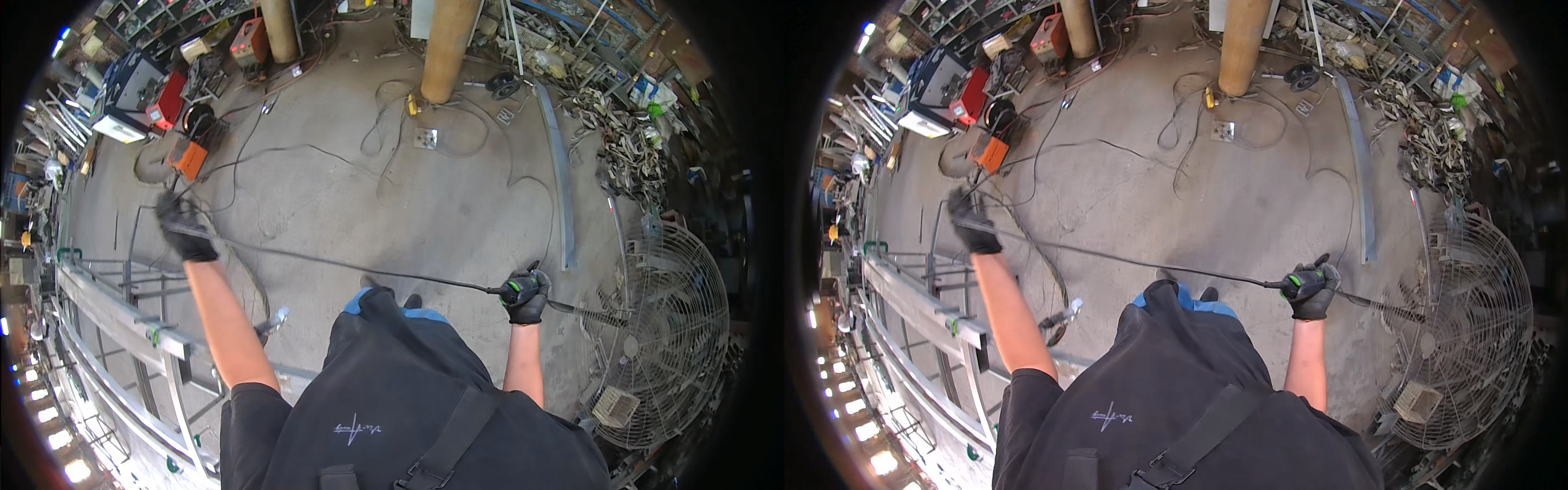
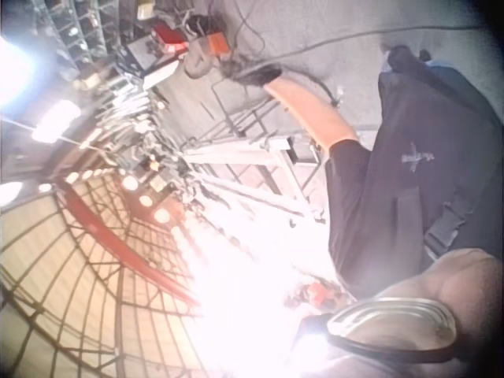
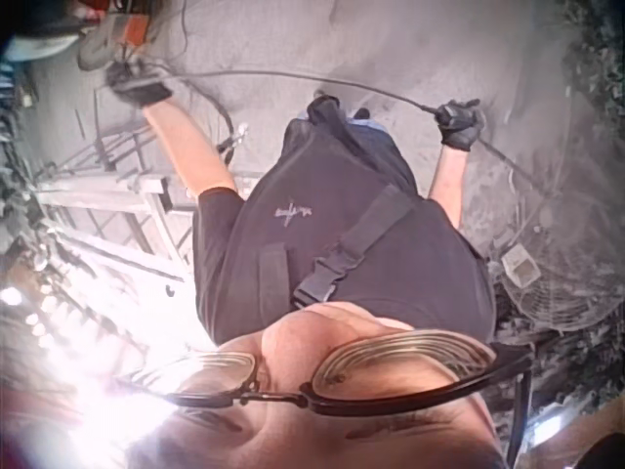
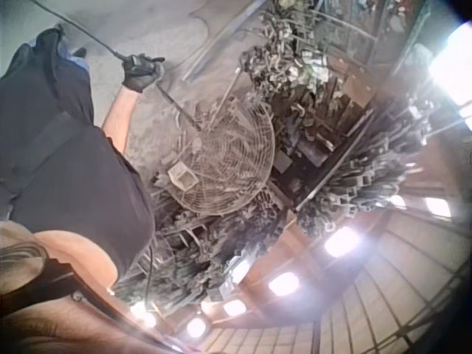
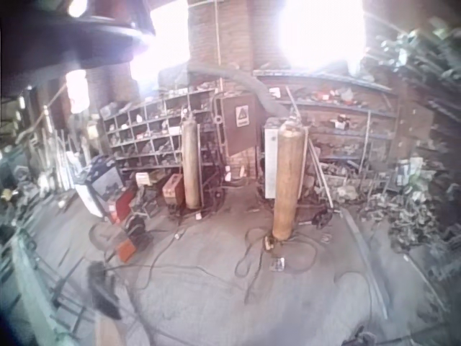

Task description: The person grinds a metal bar with an angle grinder, then welds the bar to a metal frame using a welding torch. The person handles the metal bar and tools while working in a workshop.

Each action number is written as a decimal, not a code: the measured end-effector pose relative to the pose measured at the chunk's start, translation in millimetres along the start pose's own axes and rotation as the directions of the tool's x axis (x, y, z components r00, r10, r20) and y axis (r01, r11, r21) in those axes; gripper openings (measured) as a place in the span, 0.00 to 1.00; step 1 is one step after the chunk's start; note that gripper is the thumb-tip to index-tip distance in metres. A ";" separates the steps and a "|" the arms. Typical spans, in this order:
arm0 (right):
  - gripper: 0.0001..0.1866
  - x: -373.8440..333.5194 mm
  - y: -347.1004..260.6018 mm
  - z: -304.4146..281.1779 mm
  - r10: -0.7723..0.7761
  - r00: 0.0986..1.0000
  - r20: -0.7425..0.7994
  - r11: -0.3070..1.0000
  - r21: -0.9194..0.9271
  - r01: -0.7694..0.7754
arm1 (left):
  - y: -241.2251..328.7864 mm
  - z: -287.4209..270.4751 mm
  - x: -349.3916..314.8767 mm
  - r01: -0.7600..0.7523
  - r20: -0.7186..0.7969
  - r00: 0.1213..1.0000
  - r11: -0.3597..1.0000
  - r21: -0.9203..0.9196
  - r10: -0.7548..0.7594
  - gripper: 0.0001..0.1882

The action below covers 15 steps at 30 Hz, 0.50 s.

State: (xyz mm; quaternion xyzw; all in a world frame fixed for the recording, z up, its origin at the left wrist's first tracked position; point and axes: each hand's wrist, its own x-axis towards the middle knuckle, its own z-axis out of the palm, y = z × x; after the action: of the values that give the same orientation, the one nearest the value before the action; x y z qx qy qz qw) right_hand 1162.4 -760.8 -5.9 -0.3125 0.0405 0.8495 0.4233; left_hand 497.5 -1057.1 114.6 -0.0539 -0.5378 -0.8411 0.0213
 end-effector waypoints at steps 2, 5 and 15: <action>0.15 18.6 -10.9 -4.7 -0.068 0.997 0.049 0.996 -0.050 0.070 | 13.4 15.4 46.2 -0.086 -0.013 0.996 0.987 -0.138 0.086 0.22; 0.16 49.9 -22.7 -18.7 -0.128 0.986 -0.111 0.989 0.054 0.135 | -13.9 16.6 104.2 -0.714 0.369 0.684 0.473 0.517 0.629 0.31; 0.18 138.4 -61.3 -64.2 -0.373 0.802 -0.466 0.854 0.165 0.493 | -136.9 142.1 325.9 -0.298 -0.018 0.949 0.914 0.277 0.315 0.22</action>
State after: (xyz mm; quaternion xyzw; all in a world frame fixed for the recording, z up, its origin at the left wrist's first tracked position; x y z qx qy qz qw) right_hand 1178.1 -647.1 -123.6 -0.4247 0.1753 0.6275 0.6286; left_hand 170.7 -863.4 87.2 -0.1077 -0.6315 -0.7472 0.1768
